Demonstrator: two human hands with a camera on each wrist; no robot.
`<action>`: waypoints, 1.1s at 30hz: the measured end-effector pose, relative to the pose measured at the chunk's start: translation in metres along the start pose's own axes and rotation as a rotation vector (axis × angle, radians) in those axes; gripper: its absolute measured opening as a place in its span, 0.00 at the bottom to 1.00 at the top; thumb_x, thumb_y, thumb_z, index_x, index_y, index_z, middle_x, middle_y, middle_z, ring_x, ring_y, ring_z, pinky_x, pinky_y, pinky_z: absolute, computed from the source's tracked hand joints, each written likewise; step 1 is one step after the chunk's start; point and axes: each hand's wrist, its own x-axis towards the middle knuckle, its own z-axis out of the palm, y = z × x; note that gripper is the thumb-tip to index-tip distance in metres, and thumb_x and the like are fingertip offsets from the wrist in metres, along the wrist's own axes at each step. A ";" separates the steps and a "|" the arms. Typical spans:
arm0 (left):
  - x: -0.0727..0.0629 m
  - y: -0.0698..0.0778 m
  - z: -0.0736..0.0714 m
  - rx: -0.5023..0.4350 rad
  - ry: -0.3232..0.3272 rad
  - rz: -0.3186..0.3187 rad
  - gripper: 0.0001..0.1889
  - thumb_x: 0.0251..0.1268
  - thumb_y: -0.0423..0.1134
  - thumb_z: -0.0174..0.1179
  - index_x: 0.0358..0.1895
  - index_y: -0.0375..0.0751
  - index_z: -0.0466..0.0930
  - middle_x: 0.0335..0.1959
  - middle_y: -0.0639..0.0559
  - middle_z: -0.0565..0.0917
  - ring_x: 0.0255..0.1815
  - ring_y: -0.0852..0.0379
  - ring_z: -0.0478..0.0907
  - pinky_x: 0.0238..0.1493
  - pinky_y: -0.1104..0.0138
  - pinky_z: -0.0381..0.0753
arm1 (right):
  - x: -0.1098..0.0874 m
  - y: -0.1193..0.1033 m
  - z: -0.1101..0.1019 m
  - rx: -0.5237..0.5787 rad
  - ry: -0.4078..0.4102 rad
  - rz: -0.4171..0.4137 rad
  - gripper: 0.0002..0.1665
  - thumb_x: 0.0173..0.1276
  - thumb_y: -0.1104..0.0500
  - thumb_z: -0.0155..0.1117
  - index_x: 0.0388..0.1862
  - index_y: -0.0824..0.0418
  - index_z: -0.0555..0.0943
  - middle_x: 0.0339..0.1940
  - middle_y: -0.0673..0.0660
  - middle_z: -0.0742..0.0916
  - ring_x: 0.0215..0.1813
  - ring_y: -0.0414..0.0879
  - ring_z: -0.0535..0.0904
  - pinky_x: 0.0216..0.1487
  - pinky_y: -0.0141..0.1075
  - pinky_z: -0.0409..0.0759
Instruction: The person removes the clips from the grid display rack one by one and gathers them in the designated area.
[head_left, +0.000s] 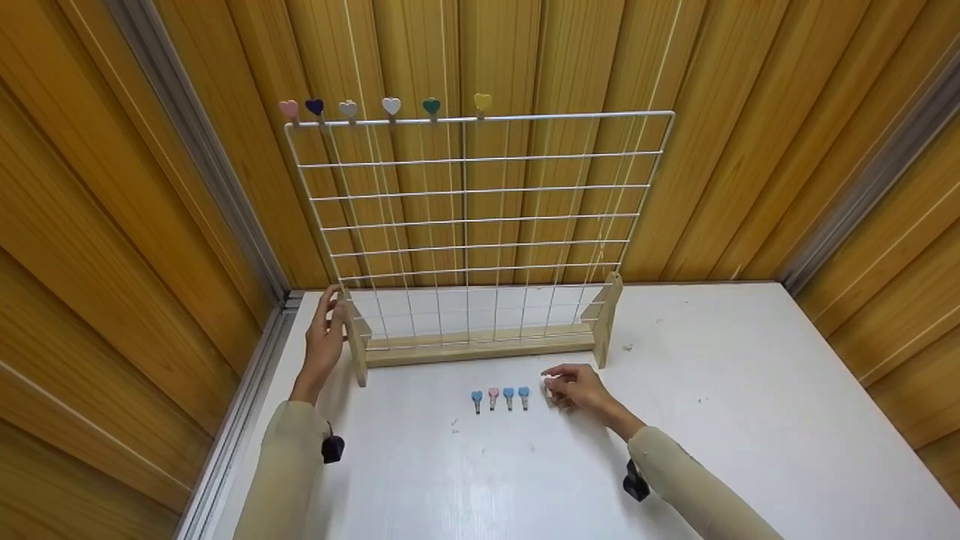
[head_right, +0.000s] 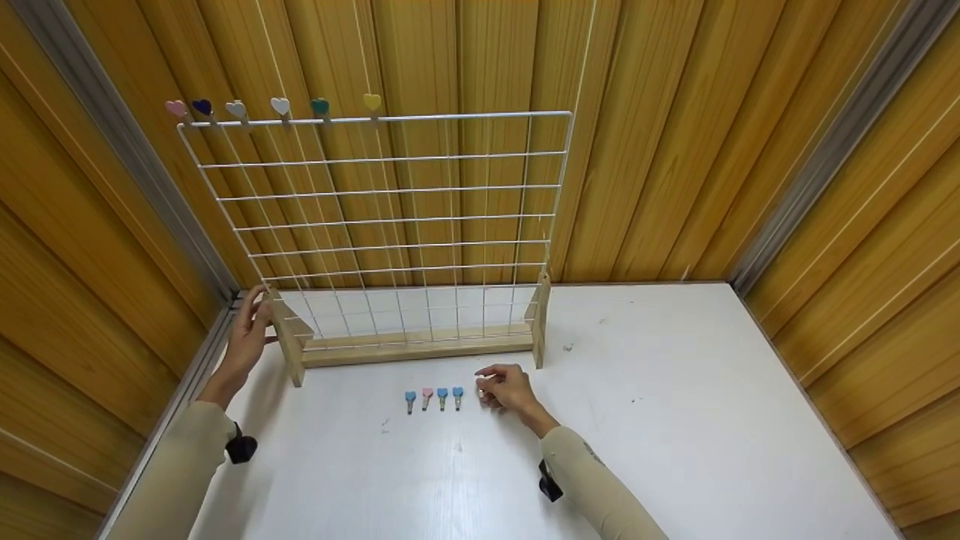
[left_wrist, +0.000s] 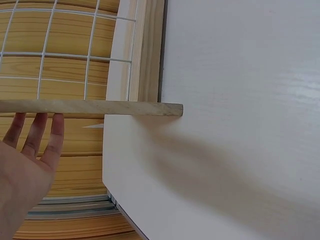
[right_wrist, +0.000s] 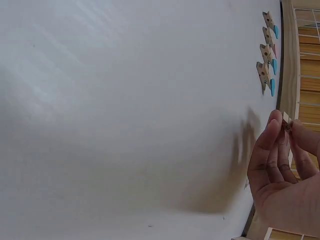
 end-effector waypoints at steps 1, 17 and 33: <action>0.000 0.000 0.000 0.002 0.000 0.000 0.29 0.86 0.54 0.35 0.83 0.58 0.48 0.78 0.40 0.60 0.69 0.40 0.69 0.68 0.42 0.75 | 0.000 0.002 0.002 -0.013 0.004 -0.002 0.18 0.75 0.66 0.63 0.56 0.79 0.80 0.29 0.61 0.88 0.27 0.39 0.82 0.26 0.30 0.80; 0.001 -0.001 0.001 0.015 -0.002 0.016 0.28 0.85 0.56 0.35 0.82 0.58 0.50 0.78 0.40 0.61 0.70 0.39 0.69 0.66 0.42 0.76 | -0.003 0.009 0.018 -0.053 0.063 -0.073 0.12 0.71 0.70 0.65 0.48 0.80 0.82 0.35 0.71 0.89 0.28 0.41 0.85 0.30 0.35 0.88; 0.000 -0.001 0.000 0.000 -0.005 0.017 0.28 0.86 0.54 0.36 0.83 0.57 0.49 0.78 0.39 0.60 0.71 0.39 0.68 0.67 0.42 0.75 | 0.004 0.003 0.016 -0.167 0.118 -0.117 0.08 0.68 0.71 0.68 0.43 0.76 0.85 0.34 0.69 0.89 0.30 0.54 0.88 0.27 0.39 0.87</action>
